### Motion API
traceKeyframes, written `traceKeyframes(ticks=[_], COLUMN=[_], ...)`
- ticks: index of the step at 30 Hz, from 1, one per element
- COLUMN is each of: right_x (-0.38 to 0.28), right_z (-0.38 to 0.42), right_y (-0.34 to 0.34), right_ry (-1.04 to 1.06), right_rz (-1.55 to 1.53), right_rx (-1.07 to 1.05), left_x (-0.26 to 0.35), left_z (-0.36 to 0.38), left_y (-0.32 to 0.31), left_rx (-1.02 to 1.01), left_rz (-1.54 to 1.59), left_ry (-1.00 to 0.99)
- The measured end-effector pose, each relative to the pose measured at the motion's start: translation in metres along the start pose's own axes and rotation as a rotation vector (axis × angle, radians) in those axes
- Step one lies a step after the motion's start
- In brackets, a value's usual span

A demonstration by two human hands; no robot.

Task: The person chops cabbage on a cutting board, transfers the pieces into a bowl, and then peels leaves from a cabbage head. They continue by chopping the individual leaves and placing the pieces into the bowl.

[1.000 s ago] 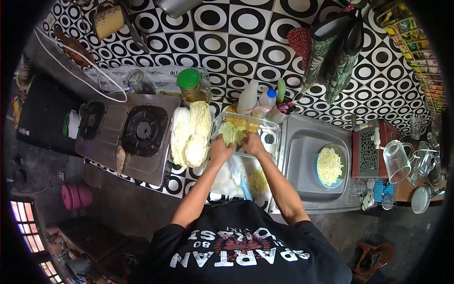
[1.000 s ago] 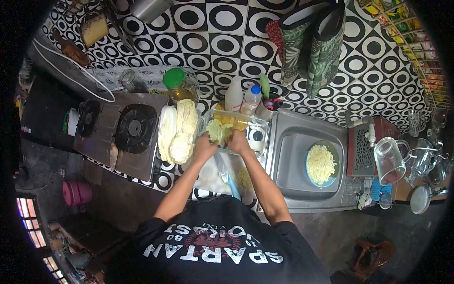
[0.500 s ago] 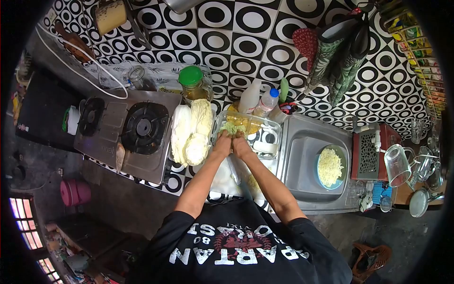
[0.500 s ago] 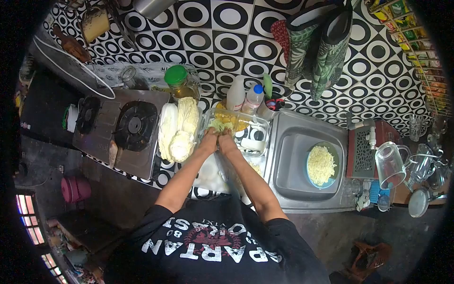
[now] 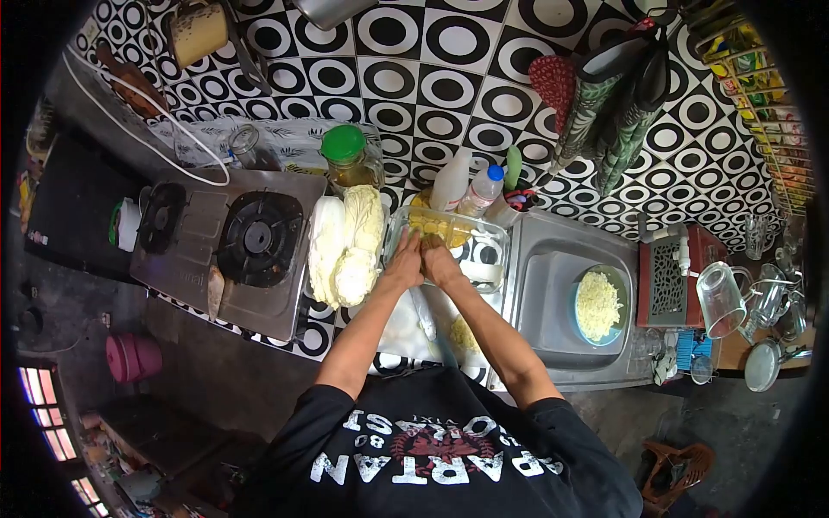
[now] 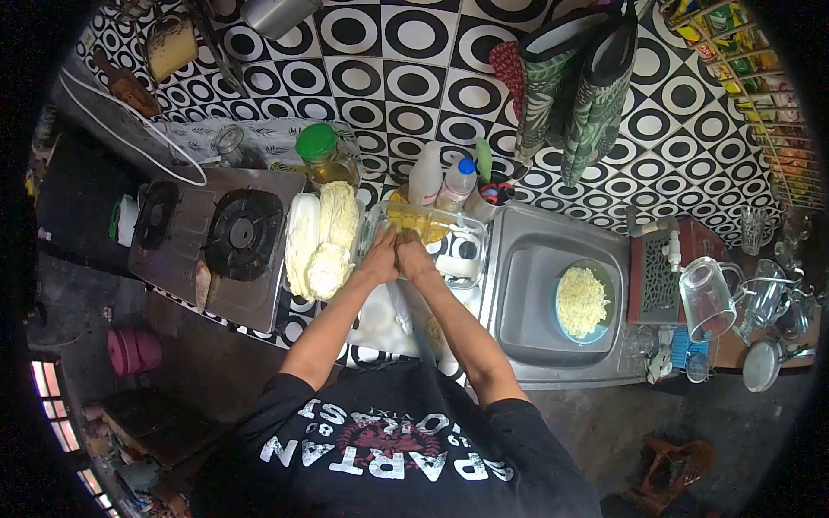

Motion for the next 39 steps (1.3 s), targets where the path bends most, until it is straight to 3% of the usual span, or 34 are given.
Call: traceKeyframes(ticks=[2,3,10,13,16,18,22,24,27,31,36,39], right_x=[-0.009,-0.003,0.002,0.010,0.006,0.007,0.002,0.003,0.002,-0.001,0.011,0.014], right_z=[0.004,-0.002,-0.010,-0.016,-0.017,-0.013,0.002,0.008,0.004,0.005,0.005,-0.003], right_y=[-0.003,-0.015,-0.029,-0.036,-0.022,0.002,0.011,0.004,-0.009,-0.010,-0.003,0.010], right_ry=[0.173,0.129,0.147,0.125,0.202,0.034,0.154,0.114,0.196,0.306,0.167,0.127], right_rz=[0.374,0.275,0.396,0.360,0.254,0.005,0.106,0.113,0.192,0.256,0.081,-0.011], right_rx=[0.160,-0.021,-0.135,-0.172,-0.082,-0.023,0.058,-0.130,-0.081,-0.002,0.049,0.103], left_x=[-0.001,0.000,-0.021,-0.015,-0.010,-0.006,0.003,0.007,-0.005,-0.016,-0.018,-0.013], left_z=[-0.003,0.000,-0.010,-0.011,-0.009,-0.007,0.008,0.013,0.006,0.001,0.003,0.005], left_y=[-0.015,-0.014,-0.045,-0.033,-0.025,-0.008,0.019,0.023,0.007,-0.003,-0.002,0.016], left_rx=[-0.140,-0.204,-0.168,-0.131,-0.145,0.171,0.165,-0.016,-0.071,-0.019,0.085,0.160], left_rz=[-0.040,-0.073,-0.138,-0.029,-0.020,0.044,0.188,0.038,0.028,0.013,-0.004,0.196], left_ry=[-0.085,-0.045,-0.113,-0.120,-0.065,-0.081,0.010,0.043,0.173,0.131,-0.007,0.132])
Point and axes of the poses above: each hand's wrist, its own z-axis away from the middle knuckle, its own y-axis out of the back of the hand, x = y × z, the point moved 6 cm from there along -z, towards the middle knuckle, and after that the axes turned 12 degrees about x, right-handed, at the moved point
